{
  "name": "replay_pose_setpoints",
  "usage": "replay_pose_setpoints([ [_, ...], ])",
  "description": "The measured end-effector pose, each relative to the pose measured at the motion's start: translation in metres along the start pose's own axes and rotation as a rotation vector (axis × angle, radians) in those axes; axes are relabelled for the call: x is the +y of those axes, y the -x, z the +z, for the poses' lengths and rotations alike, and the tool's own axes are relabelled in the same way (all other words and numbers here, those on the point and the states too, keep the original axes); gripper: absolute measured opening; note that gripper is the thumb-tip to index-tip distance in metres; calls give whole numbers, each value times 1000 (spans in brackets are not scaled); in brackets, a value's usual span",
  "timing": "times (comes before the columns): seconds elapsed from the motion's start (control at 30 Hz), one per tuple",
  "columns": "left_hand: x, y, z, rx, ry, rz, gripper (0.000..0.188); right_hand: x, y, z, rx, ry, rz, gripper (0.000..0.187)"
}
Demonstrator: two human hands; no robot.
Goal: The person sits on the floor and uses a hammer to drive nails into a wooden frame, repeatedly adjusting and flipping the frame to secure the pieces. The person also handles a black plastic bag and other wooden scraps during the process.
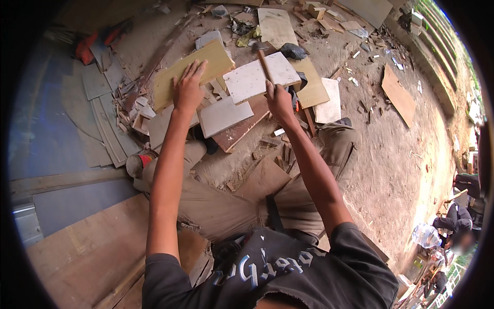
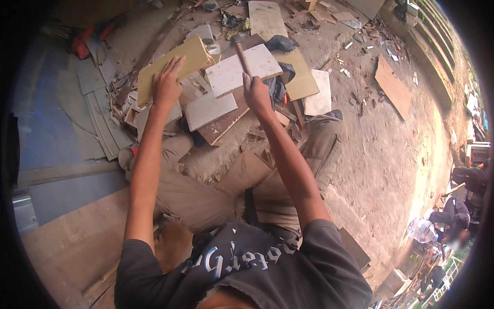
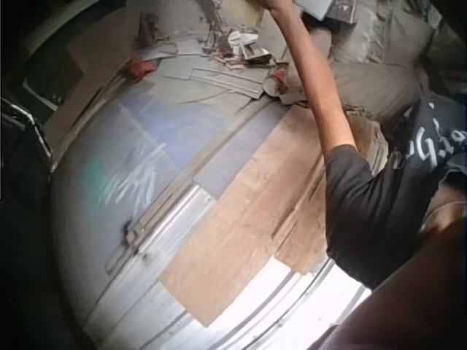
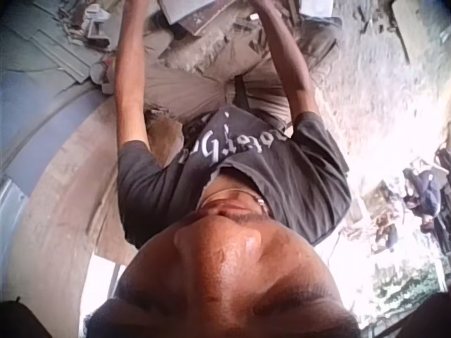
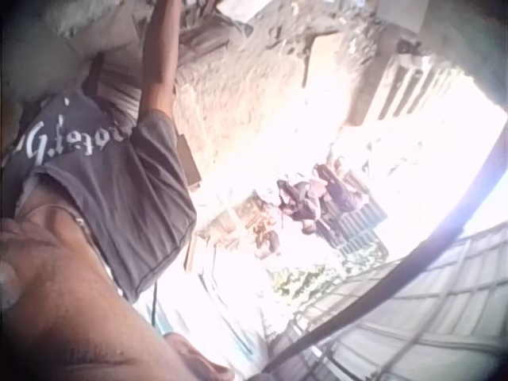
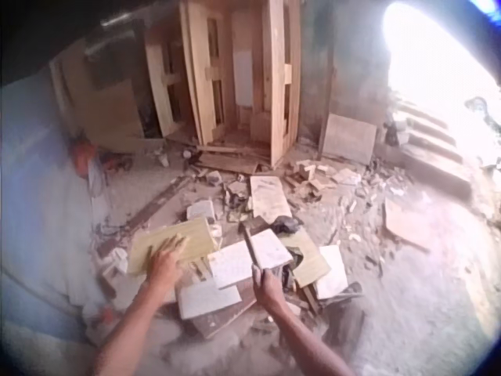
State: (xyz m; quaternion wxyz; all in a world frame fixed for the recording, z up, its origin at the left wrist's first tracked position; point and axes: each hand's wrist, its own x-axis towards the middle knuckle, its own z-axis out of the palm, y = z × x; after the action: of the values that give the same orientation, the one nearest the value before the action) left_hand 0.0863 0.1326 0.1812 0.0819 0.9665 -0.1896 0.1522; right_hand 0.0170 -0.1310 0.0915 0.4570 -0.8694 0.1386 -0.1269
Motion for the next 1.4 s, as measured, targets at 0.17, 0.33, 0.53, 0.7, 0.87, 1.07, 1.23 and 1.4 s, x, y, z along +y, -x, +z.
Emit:
replay_pose_setpoints([
  [0.17, -51, -19, -3, 49, 83, -4, 66, 50, 36, -33, 172, -192, 48, 33],
  [0.33, -42, -77, -76, 47, -27, -164, 44, 64, 51, -37, 320, -301, 225, 48],
  [0.53, -47, -93, -129, 190, 195, -131, 31, 64, 32, -31, 224, -526, 302, 57],
  [0.7, -70, -77, -108, 187, 370, -248, 29, 36, 50, -21, 35, -656, 181, 60],
  [0.87, -61, -61, -76, 173, 435, -286, 27, 31, 64, -23, 10, -800, 247, 68],
  [1.07, -17, -48, -92, 166, 287, -247, 30, 0, 81, -36, -62, -712, 283, 50],
  [1.23, 29, -65, -108, 225, 102, -106, 40, 35, 56, -36, -98, -903, 502, 55],
  [1.4, 26, -61, -62, 244, 66, 182, 53, 79, 39, -40, 367, -581, 255, 40],
])
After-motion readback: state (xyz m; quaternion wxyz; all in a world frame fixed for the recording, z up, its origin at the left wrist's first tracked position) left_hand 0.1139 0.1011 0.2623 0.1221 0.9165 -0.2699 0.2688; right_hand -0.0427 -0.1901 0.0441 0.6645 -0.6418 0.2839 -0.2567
